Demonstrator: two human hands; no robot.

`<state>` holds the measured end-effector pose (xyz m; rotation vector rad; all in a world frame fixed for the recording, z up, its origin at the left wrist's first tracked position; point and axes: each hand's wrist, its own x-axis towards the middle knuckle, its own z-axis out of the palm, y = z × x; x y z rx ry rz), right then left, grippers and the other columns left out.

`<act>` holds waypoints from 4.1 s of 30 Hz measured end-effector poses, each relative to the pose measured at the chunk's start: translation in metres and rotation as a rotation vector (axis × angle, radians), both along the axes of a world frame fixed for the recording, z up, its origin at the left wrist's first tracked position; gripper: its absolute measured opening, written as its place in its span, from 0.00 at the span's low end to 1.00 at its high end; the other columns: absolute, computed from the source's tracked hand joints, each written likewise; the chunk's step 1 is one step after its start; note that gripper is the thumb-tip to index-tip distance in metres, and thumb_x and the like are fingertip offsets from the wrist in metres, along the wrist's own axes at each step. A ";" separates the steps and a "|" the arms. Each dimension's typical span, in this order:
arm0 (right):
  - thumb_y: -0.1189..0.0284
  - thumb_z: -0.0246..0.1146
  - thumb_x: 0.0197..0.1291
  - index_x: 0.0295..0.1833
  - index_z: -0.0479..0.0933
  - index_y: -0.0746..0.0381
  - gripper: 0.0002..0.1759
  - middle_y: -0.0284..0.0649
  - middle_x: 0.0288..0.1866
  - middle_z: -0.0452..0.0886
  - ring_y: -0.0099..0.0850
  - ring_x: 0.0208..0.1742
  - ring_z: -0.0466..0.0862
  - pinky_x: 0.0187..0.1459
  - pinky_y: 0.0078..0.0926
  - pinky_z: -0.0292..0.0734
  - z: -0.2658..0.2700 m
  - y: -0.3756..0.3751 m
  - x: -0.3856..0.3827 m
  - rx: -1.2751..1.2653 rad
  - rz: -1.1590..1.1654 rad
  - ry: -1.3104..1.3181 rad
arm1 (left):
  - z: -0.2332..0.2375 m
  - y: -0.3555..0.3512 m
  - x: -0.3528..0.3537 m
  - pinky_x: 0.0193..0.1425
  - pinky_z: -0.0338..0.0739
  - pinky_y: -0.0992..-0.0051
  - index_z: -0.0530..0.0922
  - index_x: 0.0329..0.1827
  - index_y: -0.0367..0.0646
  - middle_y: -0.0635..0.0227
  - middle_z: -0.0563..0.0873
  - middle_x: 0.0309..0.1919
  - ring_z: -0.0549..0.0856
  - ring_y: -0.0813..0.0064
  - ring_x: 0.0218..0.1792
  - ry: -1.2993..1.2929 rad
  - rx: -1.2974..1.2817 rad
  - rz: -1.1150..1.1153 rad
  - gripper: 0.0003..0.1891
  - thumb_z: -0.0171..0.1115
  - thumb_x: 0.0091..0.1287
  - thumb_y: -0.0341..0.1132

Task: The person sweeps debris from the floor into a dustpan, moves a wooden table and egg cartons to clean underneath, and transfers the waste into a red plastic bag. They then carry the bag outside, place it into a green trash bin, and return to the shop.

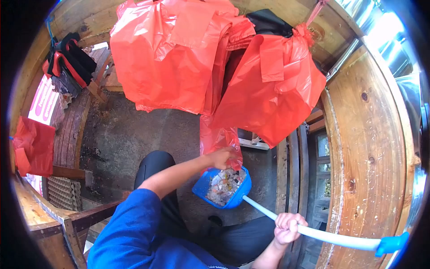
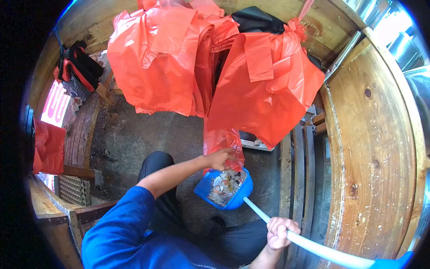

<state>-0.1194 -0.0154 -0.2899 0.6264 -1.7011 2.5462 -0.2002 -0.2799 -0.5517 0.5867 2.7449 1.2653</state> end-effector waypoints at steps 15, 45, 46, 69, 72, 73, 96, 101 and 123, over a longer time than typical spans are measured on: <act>0.75 0.46 0.65 0.22 0.53 0.56 0.17 0.31 0.10 0.55 0.19 0.09 0.52 0.11 0.18 0.48 -0.054 0.003 -0.014 0.074 -0.060 0.064 | -0.116 0.013 0.063 0.47 0.77 0.65 0.81 0.39 0.42 0.58 0.85 0.33 0.84 0.58 0.41 -0.566 0.150 0.996 0.10 0.62 0.55 0.35; 0.73 0.47 0.65 0.20 0.53 0.56 0.19 0.28 0.10 0.53 0.17 0.08 0.52 0.09 0.17 0.47 -0.020 -0.027 -0.027 0.086 -0.171 0.011 | -0.006 0.055 0.111 0.49 0.73 0.53 0.69 0.60 0.46 0.44 0.72 0.47 0.78 0.43 0.46 -0.202 0.164 0.633 0.19 0.50 0.69 0.41; 0.73 0.48 0.64 0.21 0.53 0.56 0.18 0.28 0.10 0.53 0.17 0.08 0.51 0.10 0.17 0.47 -0.020 -0.028 -0.027 0.072 -0.150 0.003 | 0.001 0.056 0.111 0.49 0.73 0.53 0.69 0.60 0.46 0.44 0.72 0.47 0.78 0.43 0.46 -0.206 0.167 0.637 0.19 0.50 0.69 0.41; 0.72 0.49 0.65 0.21 0.56 0.55 0.17 0.27 0.10 0.53 0.16 0.08 0.52 0.09 0.17 0.48 -0.002 -0.045 -0.040 -0.010 -0.199 -0.195 | 0.030 0.024 0.146 0.68 0.60 0.56 0.58 0.68 0.41 0.40 0.63 0.64 0.66 0.44 0.64 -0.121 0.236 1.467 0.33 0.53 0.56 0.33; 0.69 0.48 0.67 0.21 0.56 0.55 0.19 0.27 0.10 0.53 0.16 0.08 0.52 0.10 0.17 0.48 0.006 -0.045 -0.042 -0.010 -0.296 -0.167 | 0.028 0.018 0.152 0.72 0.53 0.59 0.44 0.74 0.42 0.39 0.51 0.70 0.55 0.48 0.71 -0.555 0.620 1.398 0.44 0.54 0.52 0.28; 0.70 0.48 0.67 0.20 0.56 0.54 0.19 0.27 0.10 0.53 0.16 0.08 0.52 0.10 0.17 0.47 0.014 -0.047 -0.041 -0.031 -0.315 -0.175 | 0.022 0.020 0.151 0.73 0.53 0.62 0.42 0.74 0.41 0.41 0.50 0.71 0.56 0.49 0.71 -0.654 0.554 1.364 0.46 0.55 0.51 0.27; 0.63 0.53 0.69 0.25 0.58 0.55 0.18 0.26 0.14 0.53 0.16 0.11 0.55 0.13 0.16 0.51 0.085 -0.104 -0.058 0.081 -0.207 -0.175 | 0.047 0.035 0.173 0.49 0.75 0.55 0.79 0.39 0.32 0.39 0.82 0.37 0.81 0.43 0.44 -0.534 0.212 0.843 0.15 0.53 0.56 0.35; 0.60 0.52 0.69 0.27 0.60 0.56 0.19 0.27 0.14 0.57 0.16 0.11 0.58 0.13 0.16 0.53 0.092 -0.133 -0.067 0.153 0.129 -0.226 | 0.053 0.026 0.172 0.50 0.73 0.50 0.77 0.42 0.32 0.37 0.80 0.36 0.80 0.40 0.42 -0.393 0.417 1.300 0.17 0.49 0.57 0.36; 0.61 0.55 0.67 0.19 0.61 0.57 0.23 0.25 0.10 0.60 0.16 0.08 0.60 0.09 0.22 0.54 0.042 -0.331 -0.080 0.767 0.325 0.256 | 0.053 0.043 0.199 0.41 0.76 0.65 0.70 0.40 0.43 0.66 0.76 0.27 0.69 0.77 0.21 -1.047 1.716 0.891 0.10 0.50 0.56 0.34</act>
